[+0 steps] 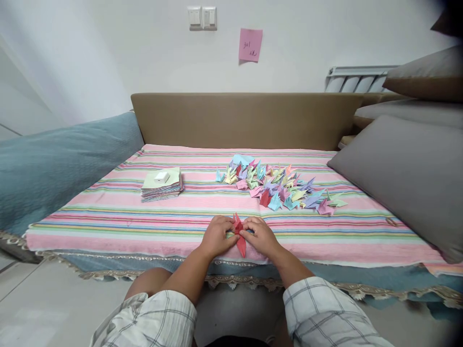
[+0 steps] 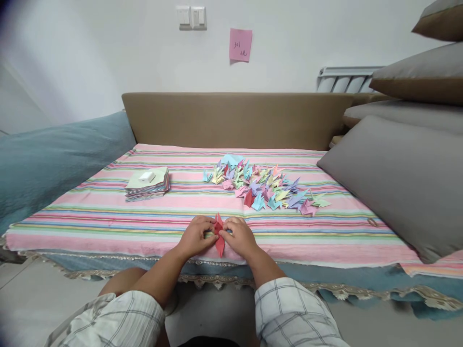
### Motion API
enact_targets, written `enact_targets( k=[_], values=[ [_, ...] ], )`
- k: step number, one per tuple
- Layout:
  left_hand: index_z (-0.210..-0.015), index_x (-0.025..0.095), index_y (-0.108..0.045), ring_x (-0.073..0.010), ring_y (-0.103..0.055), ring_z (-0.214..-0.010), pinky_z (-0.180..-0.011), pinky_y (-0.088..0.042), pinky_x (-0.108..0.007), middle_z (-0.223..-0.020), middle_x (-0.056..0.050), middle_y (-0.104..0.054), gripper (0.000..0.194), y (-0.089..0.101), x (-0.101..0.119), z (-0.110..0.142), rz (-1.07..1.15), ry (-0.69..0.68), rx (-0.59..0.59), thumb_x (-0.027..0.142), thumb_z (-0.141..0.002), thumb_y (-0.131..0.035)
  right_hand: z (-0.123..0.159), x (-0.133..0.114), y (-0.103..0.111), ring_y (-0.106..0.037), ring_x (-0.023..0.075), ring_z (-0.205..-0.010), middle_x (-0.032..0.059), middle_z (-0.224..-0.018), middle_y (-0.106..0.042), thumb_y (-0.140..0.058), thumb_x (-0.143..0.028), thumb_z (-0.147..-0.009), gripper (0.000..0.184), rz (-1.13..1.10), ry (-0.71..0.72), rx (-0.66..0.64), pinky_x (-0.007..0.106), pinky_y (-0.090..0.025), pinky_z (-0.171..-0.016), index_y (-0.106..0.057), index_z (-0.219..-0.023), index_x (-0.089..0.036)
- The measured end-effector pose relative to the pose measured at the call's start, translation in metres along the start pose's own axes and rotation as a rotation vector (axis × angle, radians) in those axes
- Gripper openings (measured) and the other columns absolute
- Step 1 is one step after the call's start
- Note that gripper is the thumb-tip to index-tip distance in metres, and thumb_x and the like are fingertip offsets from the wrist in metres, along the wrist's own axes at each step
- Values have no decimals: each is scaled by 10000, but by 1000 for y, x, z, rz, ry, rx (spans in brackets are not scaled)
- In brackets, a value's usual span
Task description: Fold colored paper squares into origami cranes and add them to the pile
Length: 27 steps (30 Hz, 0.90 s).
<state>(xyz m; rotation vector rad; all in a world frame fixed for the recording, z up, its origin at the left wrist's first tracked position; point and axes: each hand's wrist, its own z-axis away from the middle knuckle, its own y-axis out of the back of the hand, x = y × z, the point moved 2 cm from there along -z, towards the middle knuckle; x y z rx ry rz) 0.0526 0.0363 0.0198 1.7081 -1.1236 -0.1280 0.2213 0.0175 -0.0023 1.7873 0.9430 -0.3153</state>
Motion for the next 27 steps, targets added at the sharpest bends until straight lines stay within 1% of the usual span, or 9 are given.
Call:
enact_targets(
  k=[3, 5, 11, 14, 18, 21, 24, 27],
  values=[
    [-770, 213, -661, -197, -578, -916, -846, -410, -367, -960, -42, -669, 76, 0, 0, 1, 3, -7, 12, 273, -725, -647, 0, 0, 3, -540, 190, -932, 37, -930, -632, -622, -239, -775, 53, -9, 39, -44, 355, -405, -842, -650, -818, -223],
    [-765, 214, -670, -196, -585, -918, -850, -410, -376, -971, -49, -672, 63, -1, -1, 1, 0, -15, 13, 263, -744, -637, 1, -1, 5, -542, 191, -930, 40, -938, -630, -628, -238, -771, 72, -4, 65, -46, 357, -407, -841, -650, -839, -227],
    [-761, 209, -683, -189, -599, -907, -848, -419, -371, -958, -49, -687, 43, -4, -6, 1, 6, -25, 26, 238, -745, -655, 4, -9, 3, -523, 201, -923, 42, -913, -616, -613, -197, -768, 72, 59, 93, 27, 359, -419, -824, -639, -827, -229],
    [-761, 210, -685, -188, -606, -906, -842, -422, -372, -959, -50, -689, 41, -4, -6, 2, 4, -21, 34, 228, -752, -649, 5, -12, 2, -510, 211, -944, 48, -939, -608, -603, -199, -773, 71, 67, 107, 50, 371, -421, -830, -640, -820, -237],
    [-752, 214, -685, -194, -607, -911, -847, -423, -381, -962, -52, -689, 42, -2, -3, 1, -3, -11, 19, 233, -746, -647, 5, -11, 4, -501, 202, -961, 41, -952, -608, -612, -195, -759, 81, 74, 93, 26, 365, -421, -847, -640, -824, -235],
    [-743, 213, -677, -198, -611, -903, -850, -425, -382, -956, -51, -693, 32, -1, -3, 1, 8, 6, 11, 234, -725, -661, 4, -11, 5, -504, 203, -971, 40, -964, -610, -637, -260, -756, 76, 51, 92, -1, 368, -417, -859, -647, -826, -234],
    [-707, 212, -666, -199, -615, -895, -832, -433, -368, -934, -48, -699, 47, 0, -3, 0, 35, 29, 14, 258, -713, -674, 3, -10, 4, -512, 204, -964, 48, -947, -622, -602, -329, -797, 116, 30, 63, 16, 366, -416, -859, -656, -811, -227],
    [-667, 212, -667, -197, -618, -893, -825, -436, -354, -926, -45, -705, 110, 0, -4, -1, 50, 52, 4, 289, -742, -646, 0, -8, 1, -527, 193, -929, 46, -914, -632, -552, -320, -834, 166, 21, -2, 49, 352, -415, -848, -656, -755, -218]
  ],
)
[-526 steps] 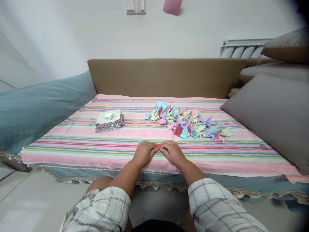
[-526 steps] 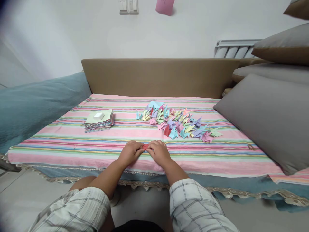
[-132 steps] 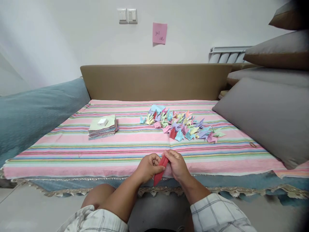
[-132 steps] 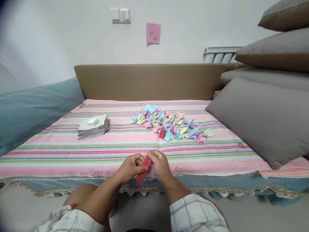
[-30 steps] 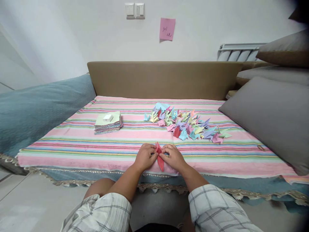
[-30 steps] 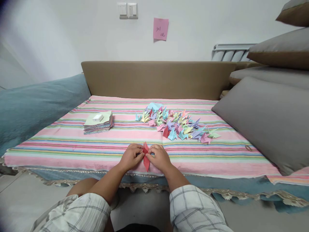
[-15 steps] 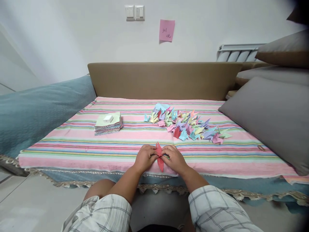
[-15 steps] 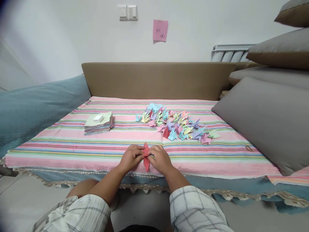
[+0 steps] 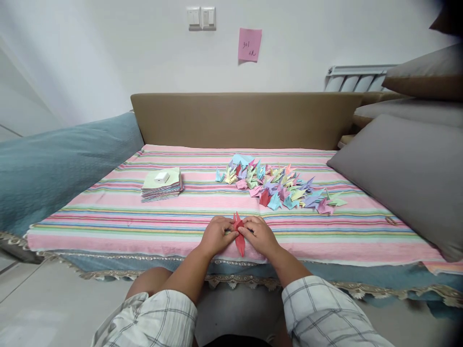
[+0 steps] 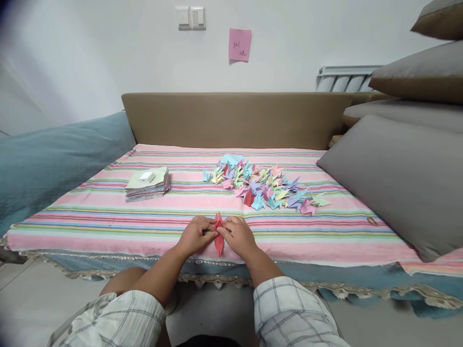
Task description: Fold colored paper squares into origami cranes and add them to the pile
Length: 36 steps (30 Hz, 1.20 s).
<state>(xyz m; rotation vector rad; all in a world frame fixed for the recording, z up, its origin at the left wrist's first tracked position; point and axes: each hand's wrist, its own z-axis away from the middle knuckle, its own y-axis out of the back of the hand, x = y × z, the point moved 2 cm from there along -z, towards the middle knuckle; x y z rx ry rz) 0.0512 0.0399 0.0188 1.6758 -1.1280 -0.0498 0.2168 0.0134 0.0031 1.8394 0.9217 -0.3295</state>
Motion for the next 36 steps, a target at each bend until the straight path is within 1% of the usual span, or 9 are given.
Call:
enact_targets(
  k=[4, 12, 17, 20, 23, 25, 29, 32, 36],
  values=[
    [-637, 205, -672, -183, -626, -854, -822, -433, -345, -904, -39, -713, 196, -1, 1, -2, -20, 22, -12, 270, -795, -575, -5, 3, -5, -548, 187, -900, 40, -889, -646, -581, -332, -813, 175, -19, -96, 21, 338, -413, -832, -657, -705, -217],
    [-529, 186, -613, -176, -624, -794, -808, -421, -330, -851, -33, -717, 197, -5, 4, -4, -18, 107, 22, 199, -725, -615, -13, 1, -10, -568, 174, -822, 41, -796, -648, -545, -307, -828, 233, 51, -173, 27, 314, -411, -794, -629, -634, -207],
    [-495, 182, -551, -151, -595, -686, -748, -403, -296, -671, -12, -673, 238, -7, 4, -4, -28, 95, 36, 194, -731, -583, -13, -4, -11, -547, 158, -806, 23, -771, -631, -556, -293, -814, 230, 144, -205, 31, 275, -382, -783, -587, -605, -203],
    [-535, 182, -529, -147, -561, -662, -701, -391, -278, -615, -1, -623, 194, -9, 2, -3, -56, 137, 74, 209, -720, -581, -13, -7, -11, -526, 149, -797, 11, -748, -605, -564, -298, -806, 220, 211, -235, 21, 249, -364, -743, -570, -610, -197],
    [-637, 184, -533, -165, -532, -689, -660, -391, -277, -661, -7, -610, 104, -10, 2, -1, -96, 179, 107, 233, -710, -590, -13, -9, -10, -508, 151, -788, 9, -743, -586, -564, -312, -807, 227, 277, -241, 3, 243, -344, -693, -559, -611, -197],
    [-716, 181, -552, -176, -531, -732, -683, -404, -288, -715, -16, -614, 71, -9, 3, 0, -100, 171, 122, 235, -711, -597, -14, -10, -10, -500, 156, -784, 14, -747, -582, -559, -324, -814, 237, 315, -233, -12, 247, -331, -663, -556, -614, -198],
    [-884, 183, -607, -194, -539, -838, -795, -413, -333, -838, -35, -641, 177, -6, 6, 2, -98, 116, 143, 225, -712, -625, -14, -11, -10, -493, 163, -776, 20, -757, -580, -565, -330, -814, 234, 351, -228, -31, 253, -317, -634, -556, -620, -200],
    [-959, 213, -654, -213, -521, -930, -863, -401, -376, -950, -57, -630, 234, -6, 7, 4, -160, 67, 147, 244, -728, -630, -15, -10, -12, -492, 167, -774, 19, -750, -574, -578, -312, -801, 224, 358, -229, -21, 254, -314, -624, -544, -610, -203],
    [-1010, 260, -678, -252, -465, -1057, -913, -393, -420, -1134, -83, -565, 274, -8, 6, 7, -255, 95, 126, 259, -743, -617, -13, -9, -12, -496, 168, -765, 12, -749, -565, -592, -297, -785, 158, 327, -240, 37, 254, -323, -612, -539, -665, -208]
  ],
)
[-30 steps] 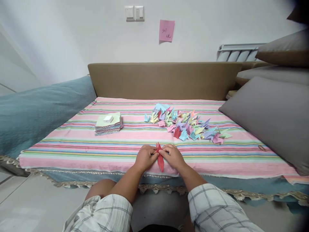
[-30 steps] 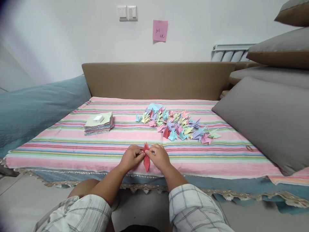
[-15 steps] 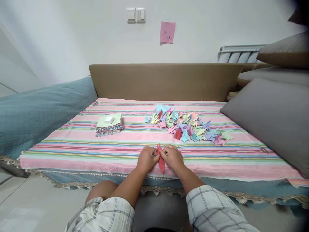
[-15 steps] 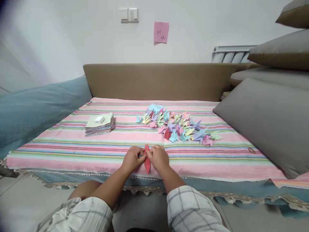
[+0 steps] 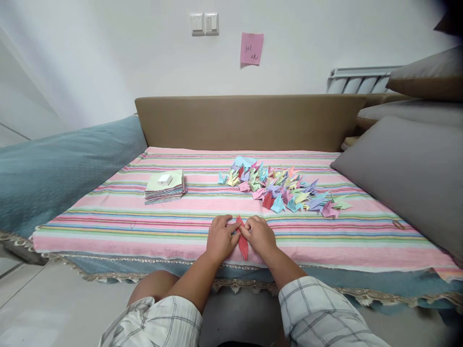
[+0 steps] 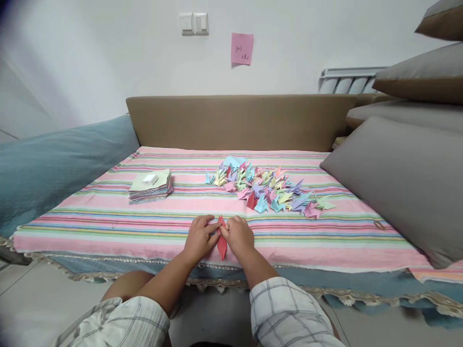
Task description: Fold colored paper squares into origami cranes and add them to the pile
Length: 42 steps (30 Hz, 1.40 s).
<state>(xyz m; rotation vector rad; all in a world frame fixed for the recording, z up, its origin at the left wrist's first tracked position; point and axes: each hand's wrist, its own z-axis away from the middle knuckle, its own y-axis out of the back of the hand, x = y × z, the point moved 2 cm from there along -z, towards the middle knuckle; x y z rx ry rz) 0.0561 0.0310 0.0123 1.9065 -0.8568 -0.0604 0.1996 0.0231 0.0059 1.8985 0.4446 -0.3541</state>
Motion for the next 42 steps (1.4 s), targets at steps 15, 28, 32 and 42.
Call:
enact_targets(
  k=[15, 28, 32, 42],
  values=[
    [-1092, 342, -638, -354, -212, -1323, -1024, -265, -524, -1465, -32, -271, 361, 0, 0, -7, -41, 232, -225, 393, -736, -620, 13, 6, 2, -469, 224, -1028, 39, -1101, -581, -556, -325, -830, 203, 1, 33, -39, 367, -357, -824, -646, -1012, -308],
    [-1197, 268, -560, -324, -304, -1287, -1006, -302, -495, -1423, -93, -355, 507, 3, 0, -4, -94, 265, -158, 404, -716, -642, 11, 15, 2, -452, 229, -1095, 55, -1195, -544, -567, -322, -804, 353, -74, 2, -122, 378, -357, -877, -569, -1156, -301],
    [-1089, 278, -626, -337, -360, -1246, -977, -307, -525, -1352, -75, -460, 375, 3, 2, -3, -41, 245, -147, 351, -721, -642, 10, 13, -1, -457, 259, -1088, 77, -1187, -545, -595, -291, -780, 425, -93, -9, -99, 411, -363, -869, -538, -1201, -280],
    [-971, 221, -533, -167, -611, -804, -802, -454, -340, -841, -11, -660, 286, -1, 7, -5, 739, 318, -65, 197, -695, -608, 8, 10, 7, -576, 172, -890, 29, -925, -633, -547, -255, -775, 166, -655, 9, -123, 346, -436, -820, -563, -936, -216]
  ],
)
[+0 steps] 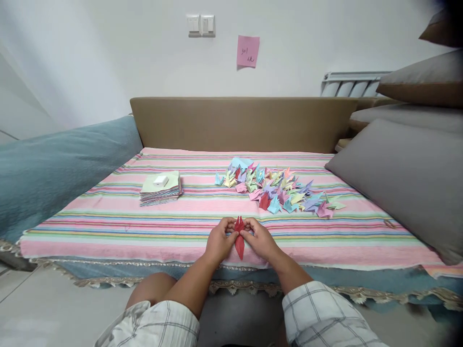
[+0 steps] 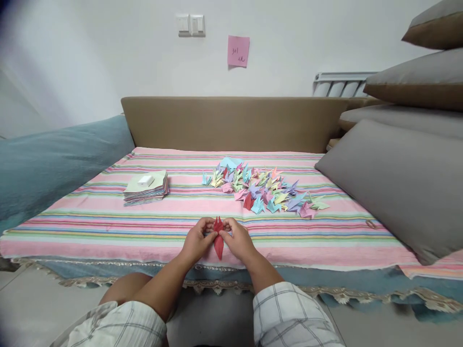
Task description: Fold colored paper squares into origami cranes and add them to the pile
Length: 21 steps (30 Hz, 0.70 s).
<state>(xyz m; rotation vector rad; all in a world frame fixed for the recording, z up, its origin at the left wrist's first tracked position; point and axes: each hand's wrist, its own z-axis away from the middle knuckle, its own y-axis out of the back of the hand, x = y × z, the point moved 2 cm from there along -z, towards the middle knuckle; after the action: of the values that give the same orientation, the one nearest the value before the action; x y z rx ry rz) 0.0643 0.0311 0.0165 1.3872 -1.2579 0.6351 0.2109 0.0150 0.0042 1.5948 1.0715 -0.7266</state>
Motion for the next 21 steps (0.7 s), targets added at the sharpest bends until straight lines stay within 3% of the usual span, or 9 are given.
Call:
enact_targets(
  k=[4, 6, 8, 10, 12, 16, 19, 21],
  values=[
    [-924, 218, -425, -117, -602, -661, -663, -472, -262, -748, 29, -629, 378, -5, 4, 1, 561, 125, 36, 261, -642, -674, 2, -7, -5, -612, 150, -745, 23, -827, -640, -593, -349, -738, 288, -449, -73, 24, 300, -487, -701, -518, -972, -200],
    [-827, 204, -428, -103, -589, -637, -654, -466, -243, -714, 38, -613, 352, -4, 7, 2, 633, 134, 95, 267, -616, -703, 3, -12, -7, -615, 149, -723, 27, -797, -649, -641, -374, -697, 295, -543, -114, 47, 294, -490, -693, -548, -905, -187],
    [-746, 186, -469, -103, -579, -650, -659, -462, -235, -704, 28, -601, 285, -2, 10, 5, 528, 90, 200, 274, -618, -709, 4, -15, -8, -609, 145, -689, 27, -762, -651, -662, -383, -679, 274, -567, -145, 107, 287, -490, -674, -568, -834, -177],
    [-706, 173, -551, -123, -582, -703, -684, -465, -243, -726, 1, -611, 192, -1, 13, 10, 338, 23, 278, 294, -653, -691, 4, -17, -7, -595, 139, -651, 22, -735, -645, -660, -381, -683, 257, -544, -152, 210, 278, -489, -638, -570, -813, -178],
    [-741, 174, -636, -152, -596, -768, -722, -474, -268, -782, -29, -645, 154, -4, 15, 13, 241, -4, 260, 317, -692, -664, 6, -21, -5, -584, 138, -636, 20, -726, -635, -636, -368, -709, 226, -483, -121, 296, 273, -487, -615, -565, -819, -184],
    [-888, 171, -670, -183, -629, -817, -760, -500, -306, -859, -52, -691, 294, -10, 17, 15, 520, 112, 185, 345, -655, -704, 13, -34, -4, -566, 145, -679, 39, -784, -612, -572, -304, -769, 144, -185, 65, 323, 282, -487, -637, -605, -859, -197],
    [-789, 159, -653, -139, -624, -686, -680, -508, -260, -728, -9, -677, 313, -10, 18, 13, 746, 233, 209, 333, -560, -775, 19, -45, -4, -559, 171, -807, 62, -879, -591, -536, -259, -793, 211, 6, 257, 225, 313, -485, -737, -636, -973, -212],
    [-715, 151, -626, -95, -588, -582, -588, -490, -215, -647, 21, -642, 317, -8, 20, 11, 847, 318, 225, 335, -521, -797, 20, -47, -2, -549, 180, -865, 64, -895, -572, -503, -248, -816, 248, 33, 303, 184, 328, -474, -788, -638, -1022, -218]
  ],
)
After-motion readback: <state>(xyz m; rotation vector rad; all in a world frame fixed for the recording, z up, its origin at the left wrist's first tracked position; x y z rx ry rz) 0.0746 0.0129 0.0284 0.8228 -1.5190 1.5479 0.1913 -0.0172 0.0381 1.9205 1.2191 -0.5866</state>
